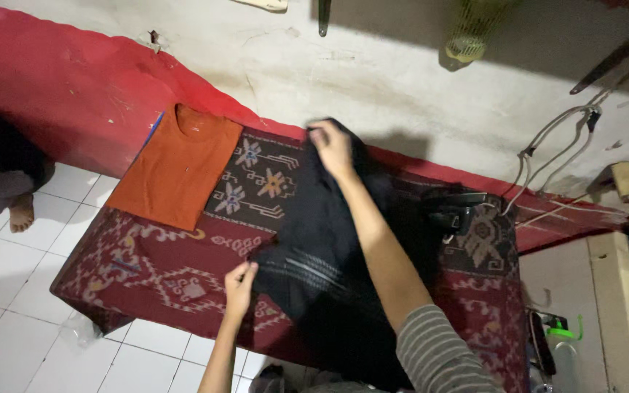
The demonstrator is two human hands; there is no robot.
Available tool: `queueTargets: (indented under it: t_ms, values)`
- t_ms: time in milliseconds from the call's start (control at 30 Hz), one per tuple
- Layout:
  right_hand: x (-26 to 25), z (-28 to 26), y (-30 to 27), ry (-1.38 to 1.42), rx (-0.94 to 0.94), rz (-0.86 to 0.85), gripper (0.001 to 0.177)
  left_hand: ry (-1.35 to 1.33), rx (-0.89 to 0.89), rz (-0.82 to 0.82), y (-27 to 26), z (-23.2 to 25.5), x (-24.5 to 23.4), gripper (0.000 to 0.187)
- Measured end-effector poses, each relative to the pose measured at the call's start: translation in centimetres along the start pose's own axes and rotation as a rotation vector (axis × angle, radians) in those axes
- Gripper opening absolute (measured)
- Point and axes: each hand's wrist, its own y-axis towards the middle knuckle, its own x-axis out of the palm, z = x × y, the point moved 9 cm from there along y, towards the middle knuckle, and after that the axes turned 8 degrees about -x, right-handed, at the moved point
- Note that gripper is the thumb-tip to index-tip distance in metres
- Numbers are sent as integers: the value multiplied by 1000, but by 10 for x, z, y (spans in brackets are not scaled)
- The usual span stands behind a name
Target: The person spreads a black shirt onto a patterned mat, smoothing it by hand and then sliding a hot iron over the fabric several times before folding the shirt.
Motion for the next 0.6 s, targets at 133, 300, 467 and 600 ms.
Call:
queueTargets:
  t_ms: [133,300,467,600]
  values:
    - [73,-32,-46,323,-111,-224,80,-287,-231,116,5,-47,-18,32]
    - [73,-45,-190,-103,-66,-453,62,-164,-378,52,2,-68,-22,31]
    - [38,-71,-328,-225,-84,-653,61,132,-437,-102,-6,-79,-10,33]
    - [-17,-38,-393,-437,83,-735,68,91,-288,-75,6,-59,-11,34]
